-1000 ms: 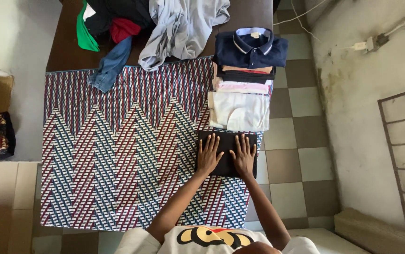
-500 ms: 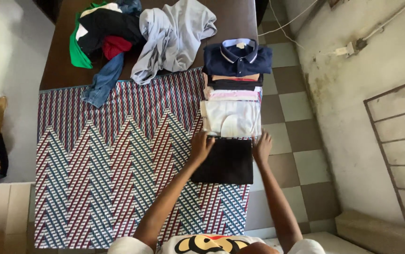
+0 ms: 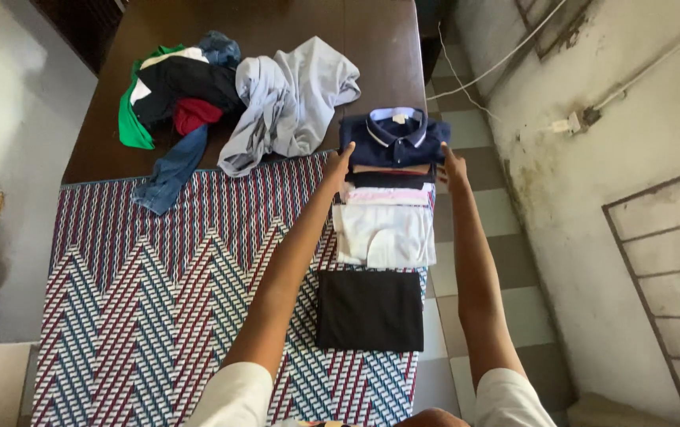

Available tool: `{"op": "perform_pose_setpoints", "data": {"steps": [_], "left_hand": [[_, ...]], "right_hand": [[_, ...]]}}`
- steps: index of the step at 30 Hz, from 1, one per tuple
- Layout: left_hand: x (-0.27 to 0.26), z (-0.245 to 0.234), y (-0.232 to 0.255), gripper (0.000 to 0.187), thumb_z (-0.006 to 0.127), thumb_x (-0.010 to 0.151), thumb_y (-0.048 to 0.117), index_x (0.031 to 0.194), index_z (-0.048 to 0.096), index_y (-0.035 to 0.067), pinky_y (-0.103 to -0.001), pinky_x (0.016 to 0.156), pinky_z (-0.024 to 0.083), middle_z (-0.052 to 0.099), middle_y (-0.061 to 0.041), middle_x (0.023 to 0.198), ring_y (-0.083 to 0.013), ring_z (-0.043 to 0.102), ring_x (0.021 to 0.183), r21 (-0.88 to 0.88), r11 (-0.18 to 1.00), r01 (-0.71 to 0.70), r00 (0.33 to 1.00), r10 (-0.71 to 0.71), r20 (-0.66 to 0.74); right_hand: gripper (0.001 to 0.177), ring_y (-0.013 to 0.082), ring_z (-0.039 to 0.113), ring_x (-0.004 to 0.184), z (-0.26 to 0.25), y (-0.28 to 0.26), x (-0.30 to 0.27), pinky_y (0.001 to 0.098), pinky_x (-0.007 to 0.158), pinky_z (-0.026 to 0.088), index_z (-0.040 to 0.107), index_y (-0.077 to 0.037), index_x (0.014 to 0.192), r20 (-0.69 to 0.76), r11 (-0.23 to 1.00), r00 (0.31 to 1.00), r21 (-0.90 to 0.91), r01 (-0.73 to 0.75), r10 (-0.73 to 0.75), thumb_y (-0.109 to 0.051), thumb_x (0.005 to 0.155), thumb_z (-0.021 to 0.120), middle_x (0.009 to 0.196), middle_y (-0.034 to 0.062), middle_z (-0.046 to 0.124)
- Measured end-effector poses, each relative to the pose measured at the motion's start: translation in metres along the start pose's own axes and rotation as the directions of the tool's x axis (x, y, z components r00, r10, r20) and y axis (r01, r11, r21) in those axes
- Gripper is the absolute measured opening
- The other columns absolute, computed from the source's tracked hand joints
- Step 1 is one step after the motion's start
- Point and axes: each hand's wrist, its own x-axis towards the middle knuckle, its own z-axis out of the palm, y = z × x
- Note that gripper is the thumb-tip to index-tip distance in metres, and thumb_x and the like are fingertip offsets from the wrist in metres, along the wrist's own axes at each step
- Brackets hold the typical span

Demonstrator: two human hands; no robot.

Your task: Folding various items of laundry on a table.

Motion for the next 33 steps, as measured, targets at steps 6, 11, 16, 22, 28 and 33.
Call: {"op": "perform_pose_setpoints", "data": {"steps": [6,11,16,22,28,33], "left_hand": [[0.018,0.017,0.011,0.065,0.085,0.078,0.039,0.117,0.065,-0.008,-0.041,0.086,0.053,0.072,-0.018,0.107,-0.0304,0.070,0.098,0.094,0.963,-0.254,0.957,0.264,-0.118],[-0.009,0.019,0.046,0.070,0.086,0.073,0.033,0.127,0.058,-0.003,-0.043,0.098,0.049,0.066,-0.023,0.126,-0.0365,0.064,0.116,0.173,0.973,-0.153,0.975,0.178,-0.137],[-0.002,0.015,0.047,0.065,0.081,0.083,0.030,0.134,0.052,0.002,-0.045,0.100,0.048,0.064,-0.019,0.128,-0.0352,0.061,0.119,0.192,0.978,-0.080,0.994,0.092,-0.057],[-0.010,-0.031,0.057,0.055,0.080,0.081,0.015,0.128,0.054,0.001,-0.044,0.093,0.054,0.064,-0.016,0.120,-0.0295,0.064,0.107,-0.314,0.934,-0.172,0.975,0.206,0.081],[-0.029,-0.149,0.050,0.058,0.083,0.083,0.016,0.132,0.056,0.004,-0.034,0.100,0.049,0.067,-0.008,0.124,-0.0208,0.063,0.111,-0.328,0.848,-0.416,0.897,0.443,0.007],[-0.055,-0.245,0.026,0.057,0.081,0.086,0.015,0.134,0.053,0.005,-0.033,0.104,0.047,0.066,-0.007,0.127,-0.0195,0.063,0.115,-0.200,0.879,-0.433,0.901,0.417,-0.119]], "right_hand": [[0.052,0.0179,0.050,0.065,0.014,0.010,0.029,0.0345,0.055,0.042,0.064,-0.002,0.100,0.078,0.991,0.997,0.134,-0.031,0.021,-0.045,0.086,0.088,0.080,0.0047,0.054],[0.042,0.0157,0.059,0.065,0.025,-0.006,0.005,0.0321,0.056,0.050,0.065,-0.001,0.099,0.015,0.978,0.994,0.182,0.103,-0.108,-0.029,0.082,0.090,0.082,0.0035,0.062],[0.039,0.0178,0.062,0.068,0.031,-0.031,-0.028,0.0351,0.056,0.053,0.064,-0.001,0.103,0.016,0.953,0.984,0.252,0.168,-0.177,-0.024,0.082,0.088,0.085,0.0062,0.062],[0.035,0.0200,0.072,0.076,0.048,-0.058,-0.078,0.0357,0.063,0.064,0.062,-0.005,0.111,0.060,0.925,0.964,0.304,0.229,-0.259,-0.020,0.084,0.080,0.091,0.0064,0.069],[0.031,0.0177,0.070,0.083,0.130,-0.026,-0.117,0.0347,0.072,0.059,0.068,-0.001,0.117,0.267,0.852,0.889,0.477,0.214,-0.373,-0.014,0.091,0.081,0.100,0.0051,0.070],[0.041,0.0171,0.069,0.080,0.220,0.011,-0.154,0.0320,0.068,0.059,0.062,-0.004,0.121,0.362,0.896,0.899,0.438,0.068,-0.245,-0.013,0.085,0.080,0.100,0.0051,0.070]]}}
